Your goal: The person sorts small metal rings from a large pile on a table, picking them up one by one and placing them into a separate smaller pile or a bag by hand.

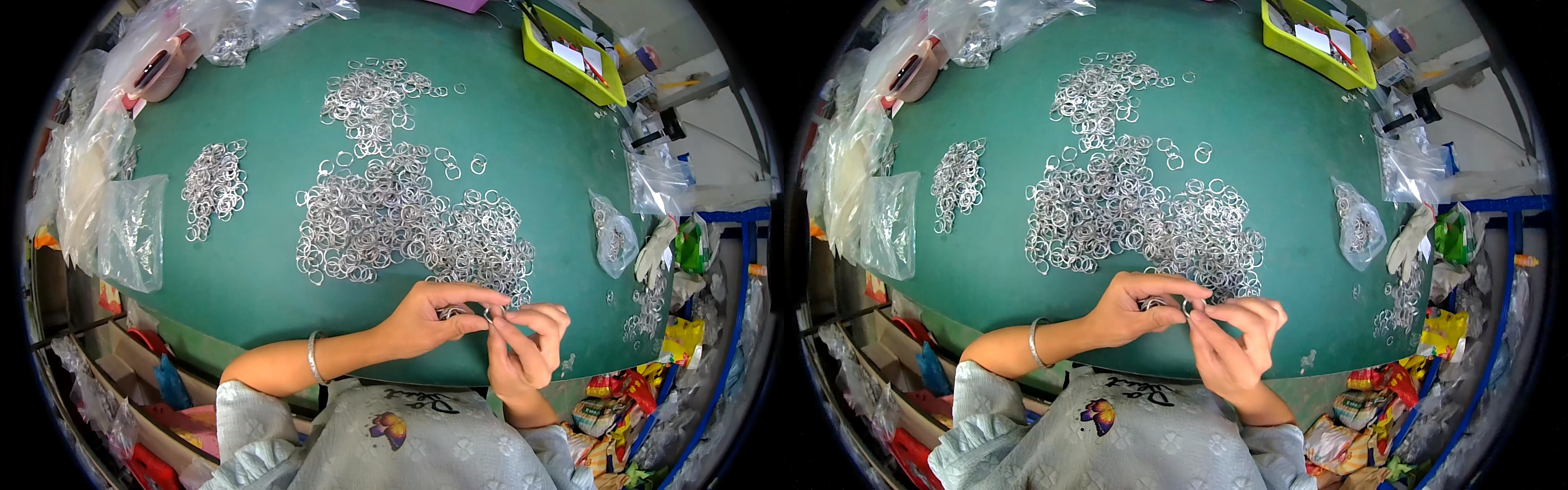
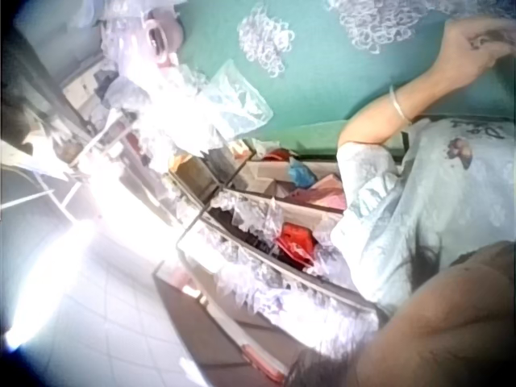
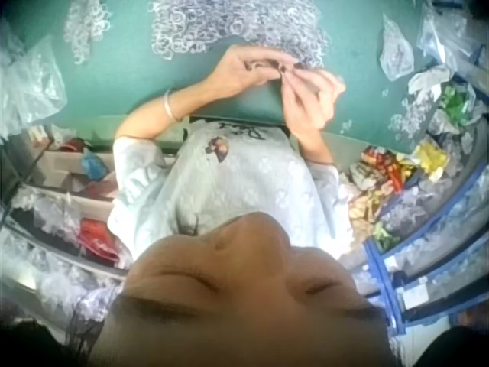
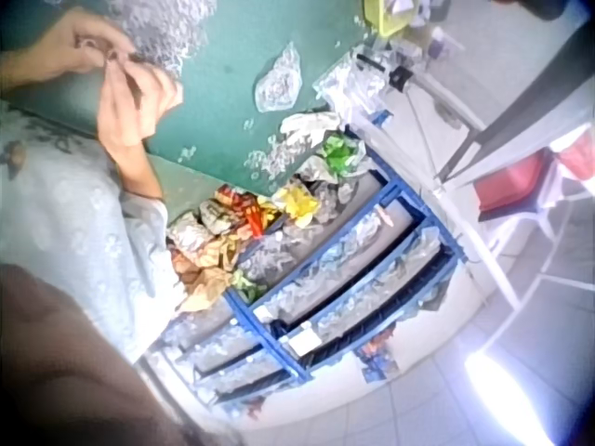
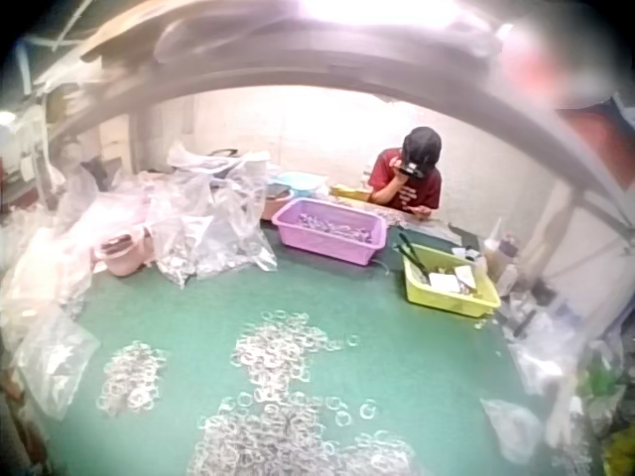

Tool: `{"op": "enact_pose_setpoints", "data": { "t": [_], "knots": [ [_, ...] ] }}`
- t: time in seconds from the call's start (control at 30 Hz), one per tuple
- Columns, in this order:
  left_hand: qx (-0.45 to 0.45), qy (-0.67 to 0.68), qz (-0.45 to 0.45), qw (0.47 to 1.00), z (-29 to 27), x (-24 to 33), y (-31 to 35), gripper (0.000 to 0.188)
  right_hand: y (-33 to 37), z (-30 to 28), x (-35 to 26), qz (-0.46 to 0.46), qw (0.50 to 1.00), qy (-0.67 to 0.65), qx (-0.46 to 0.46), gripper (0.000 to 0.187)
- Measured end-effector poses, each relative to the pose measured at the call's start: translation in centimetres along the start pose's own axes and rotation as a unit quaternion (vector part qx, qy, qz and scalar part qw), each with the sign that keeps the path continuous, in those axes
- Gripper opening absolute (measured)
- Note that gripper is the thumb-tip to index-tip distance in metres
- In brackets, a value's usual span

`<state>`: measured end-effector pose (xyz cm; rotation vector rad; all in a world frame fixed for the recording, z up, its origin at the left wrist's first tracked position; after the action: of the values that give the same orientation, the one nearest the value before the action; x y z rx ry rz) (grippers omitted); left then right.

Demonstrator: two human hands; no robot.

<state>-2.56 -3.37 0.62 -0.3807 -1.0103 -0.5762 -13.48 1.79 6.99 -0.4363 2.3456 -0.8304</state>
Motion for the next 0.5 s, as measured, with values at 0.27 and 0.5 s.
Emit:
{"op": "enact_pose_setpoints", "data": {
  "t": [0.27,0.5],
  "knots": [
    [0.015,0.231,-0.157,0.96,-0.3,-2.5,0.0,0.025,1.1,0.3,2.6,0.098,0.988,-0.12,0.006,0.019],
    [0.039,0.277,-0.221,0.934,-1.0,-2.8,-0.2,0.023,-0.5,-1.4,11.3,0.224,0.97,0.011,-0.09,0.015]
  ]
}}
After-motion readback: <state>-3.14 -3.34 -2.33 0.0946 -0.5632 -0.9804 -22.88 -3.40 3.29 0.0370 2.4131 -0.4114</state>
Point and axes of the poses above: each hand's wrist, its own y-axis away from the middle knuckle, its own z-axis out of the palm, x = y × z, the point moved 5 cm from there along -y, towards the middle knuckle, and after that the axes turned 1 degree about x, right-handed, at the moved point
